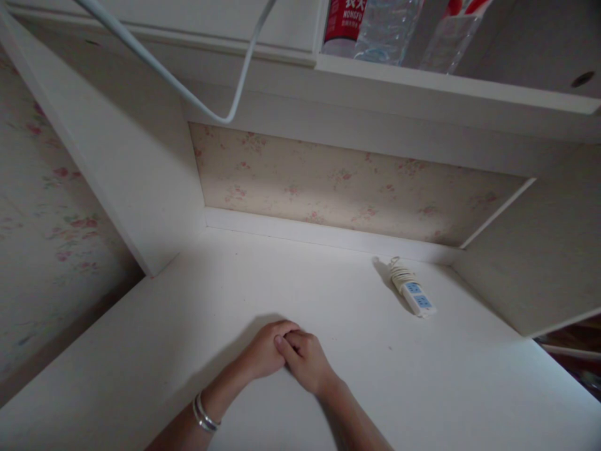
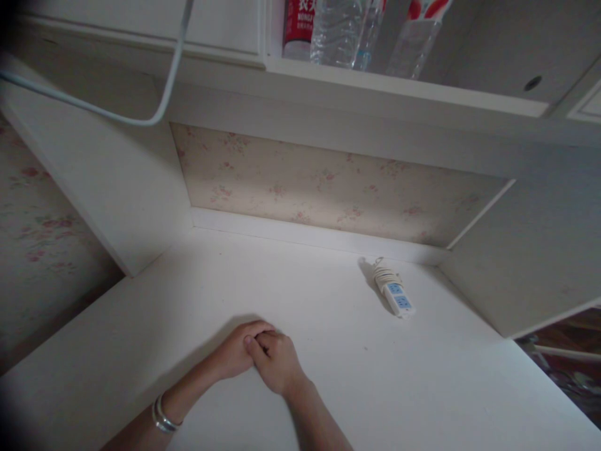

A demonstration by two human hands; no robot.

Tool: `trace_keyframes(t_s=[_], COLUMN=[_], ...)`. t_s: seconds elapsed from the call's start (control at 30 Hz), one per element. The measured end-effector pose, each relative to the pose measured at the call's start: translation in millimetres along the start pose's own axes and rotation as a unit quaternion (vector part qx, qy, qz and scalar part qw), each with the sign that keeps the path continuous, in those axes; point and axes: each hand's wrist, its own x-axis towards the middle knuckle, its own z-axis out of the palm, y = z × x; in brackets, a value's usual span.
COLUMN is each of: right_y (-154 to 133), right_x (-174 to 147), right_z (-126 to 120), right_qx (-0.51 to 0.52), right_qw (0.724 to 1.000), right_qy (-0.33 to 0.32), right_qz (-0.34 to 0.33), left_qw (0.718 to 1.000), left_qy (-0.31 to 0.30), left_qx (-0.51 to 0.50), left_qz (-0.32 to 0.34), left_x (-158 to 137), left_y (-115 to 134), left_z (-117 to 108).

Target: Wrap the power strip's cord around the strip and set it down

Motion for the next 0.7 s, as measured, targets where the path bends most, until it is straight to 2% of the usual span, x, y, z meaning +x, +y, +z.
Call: trace_keyframes(t_s=[0.7], right_y=[0.6], right_x=[-1.1], right_z=[0.7], right_qx=[0.0], right_qw=[1.0], right_qy=[0.002], right_qz=[-0.001], left_qw=[1.0], left_qy=[-0.008], left_qx=[-0.016], left_qz=[-0.006], left_x=[-1.0], left_y=[3.9], left_z=[-1.5])
